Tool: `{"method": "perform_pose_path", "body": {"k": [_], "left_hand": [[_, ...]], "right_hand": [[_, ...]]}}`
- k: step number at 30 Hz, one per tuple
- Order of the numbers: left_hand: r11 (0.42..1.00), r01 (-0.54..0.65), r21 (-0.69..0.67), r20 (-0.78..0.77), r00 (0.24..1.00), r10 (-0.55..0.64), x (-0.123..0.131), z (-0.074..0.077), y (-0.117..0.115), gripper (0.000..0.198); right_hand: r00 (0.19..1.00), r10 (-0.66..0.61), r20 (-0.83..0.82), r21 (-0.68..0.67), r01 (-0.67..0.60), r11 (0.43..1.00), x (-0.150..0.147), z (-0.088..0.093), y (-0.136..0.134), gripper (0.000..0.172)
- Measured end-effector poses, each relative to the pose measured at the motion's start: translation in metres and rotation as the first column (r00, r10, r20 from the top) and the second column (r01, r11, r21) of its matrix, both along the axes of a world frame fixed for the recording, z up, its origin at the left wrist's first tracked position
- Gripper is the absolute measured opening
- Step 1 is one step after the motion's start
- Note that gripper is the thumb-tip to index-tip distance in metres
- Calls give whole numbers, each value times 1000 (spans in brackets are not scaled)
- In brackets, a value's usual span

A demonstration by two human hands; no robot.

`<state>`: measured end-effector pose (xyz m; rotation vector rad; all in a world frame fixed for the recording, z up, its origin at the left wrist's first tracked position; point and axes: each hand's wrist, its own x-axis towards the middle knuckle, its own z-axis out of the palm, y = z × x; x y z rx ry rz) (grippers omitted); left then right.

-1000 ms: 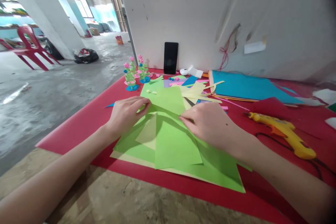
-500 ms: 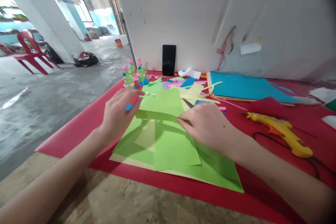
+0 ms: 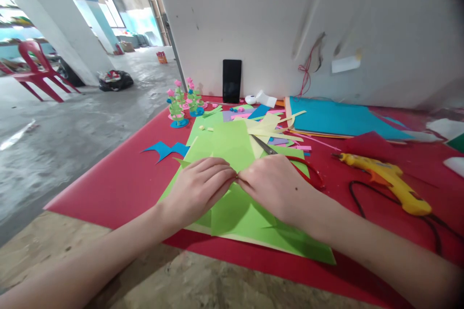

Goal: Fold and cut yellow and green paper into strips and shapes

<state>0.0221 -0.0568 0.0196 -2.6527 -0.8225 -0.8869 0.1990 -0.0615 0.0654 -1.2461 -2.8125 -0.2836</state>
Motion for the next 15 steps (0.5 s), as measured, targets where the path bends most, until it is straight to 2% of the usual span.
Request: {"method": "perform_pose_path", "body": {"k": [5,10,15], "left_hand": [[1000,-29,9,15,999,29,-3,1,5,12],[985,-168,27,54,985,167,-22,5,26,11],[950,-295,106,87,954,287,-45,7,47,9]], "right_hand": [[1000,3,-14,-2,-4,1000,2,2,1,30],[997,-61,-46,7,61,998,8,8,3,30],[994,-97,-57,23,99,995,11,12,5,32]]}}
